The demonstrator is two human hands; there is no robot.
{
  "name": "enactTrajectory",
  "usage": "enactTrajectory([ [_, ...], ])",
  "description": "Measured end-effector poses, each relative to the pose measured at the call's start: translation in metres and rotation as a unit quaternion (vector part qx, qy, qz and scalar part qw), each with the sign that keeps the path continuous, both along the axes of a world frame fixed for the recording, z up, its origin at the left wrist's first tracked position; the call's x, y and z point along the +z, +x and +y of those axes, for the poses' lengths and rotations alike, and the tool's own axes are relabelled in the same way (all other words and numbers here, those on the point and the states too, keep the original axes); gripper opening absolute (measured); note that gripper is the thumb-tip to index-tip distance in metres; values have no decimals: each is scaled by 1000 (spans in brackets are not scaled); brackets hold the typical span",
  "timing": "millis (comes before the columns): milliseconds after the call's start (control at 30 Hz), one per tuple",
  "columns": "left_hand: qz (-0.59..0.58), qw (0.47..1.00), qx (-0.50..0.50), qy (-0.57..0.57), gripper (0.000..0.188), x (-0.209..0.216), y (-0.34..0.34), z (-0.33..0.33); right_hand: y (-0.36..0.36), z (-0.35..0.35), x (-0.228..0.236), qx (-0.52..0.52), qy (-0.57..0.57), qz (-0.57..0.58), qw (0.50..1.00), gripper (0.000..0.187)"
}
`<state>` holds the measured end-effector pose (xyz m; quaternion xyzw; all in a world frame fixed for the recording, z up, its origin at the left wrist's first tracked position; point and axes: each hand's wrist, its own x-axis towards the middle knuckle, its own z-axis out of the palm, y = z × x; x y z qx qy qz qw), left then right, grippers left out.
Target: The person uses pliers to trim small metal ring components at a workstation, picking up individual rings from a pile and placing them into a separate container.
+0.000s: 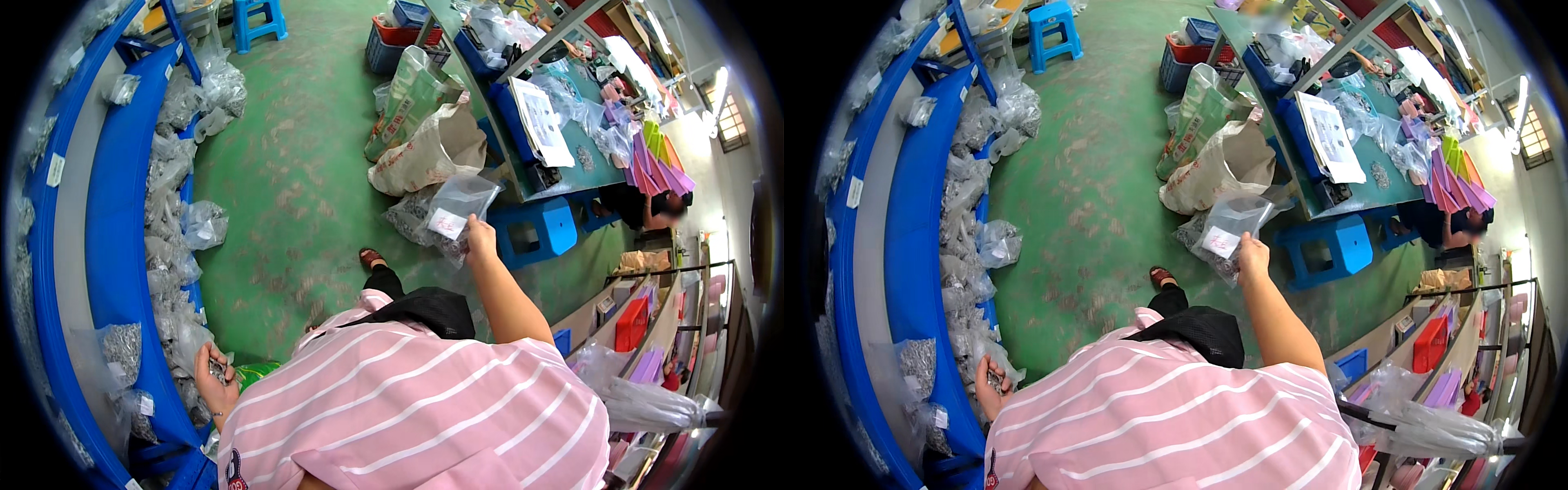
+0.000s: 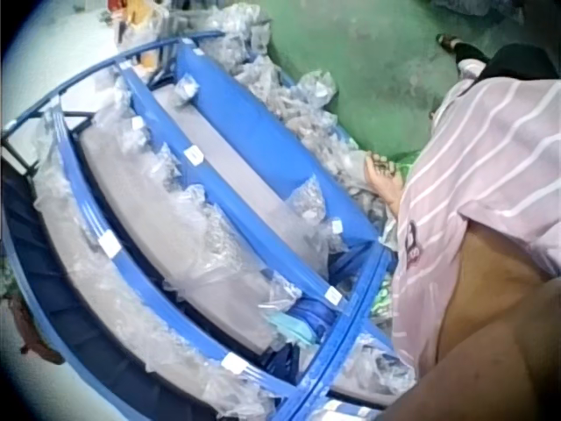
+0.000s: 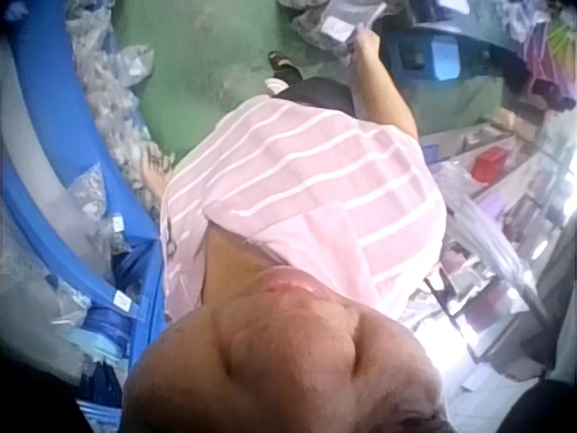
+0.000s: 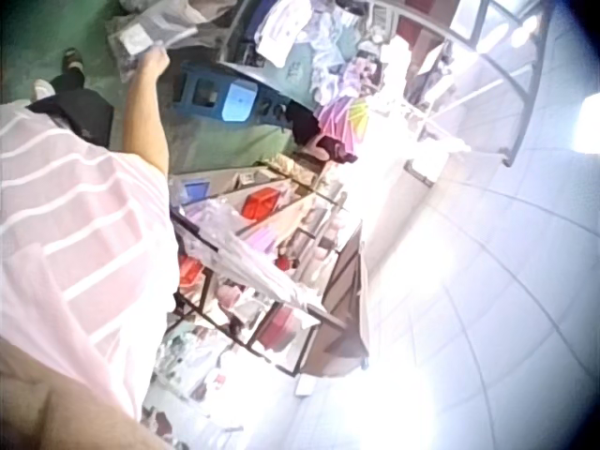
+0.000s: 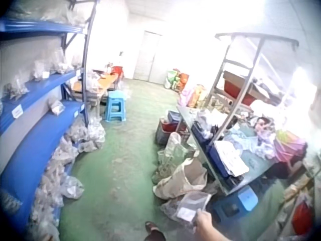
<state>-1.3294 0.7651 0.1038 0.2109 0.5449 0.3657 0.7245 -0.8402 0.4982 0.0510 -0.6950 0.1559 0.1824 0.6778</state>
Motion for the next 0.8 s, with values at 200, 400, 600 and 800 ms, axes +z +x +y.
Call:
enactTrajectory([
  [200, 34, 998, 43, -8, 15, -5, 66, -5, 128, 12, -15, -110, 64, -13, 992, 26],
  [400, 10, 996, 16, -82, 14, -10, 183, -7, 271, 4, -53, -88, -19, -75, 993, 25],
  [600, 74, 995, -51, -52, 15, 19, 294, -7, 364, 13, -11, -70, -199, -164, 964, 37],
  [800, 99, 989, -82, -72, 15, 19, 342, 9, 401, 13, -1, -167, -120, -75, 976, 38],
])
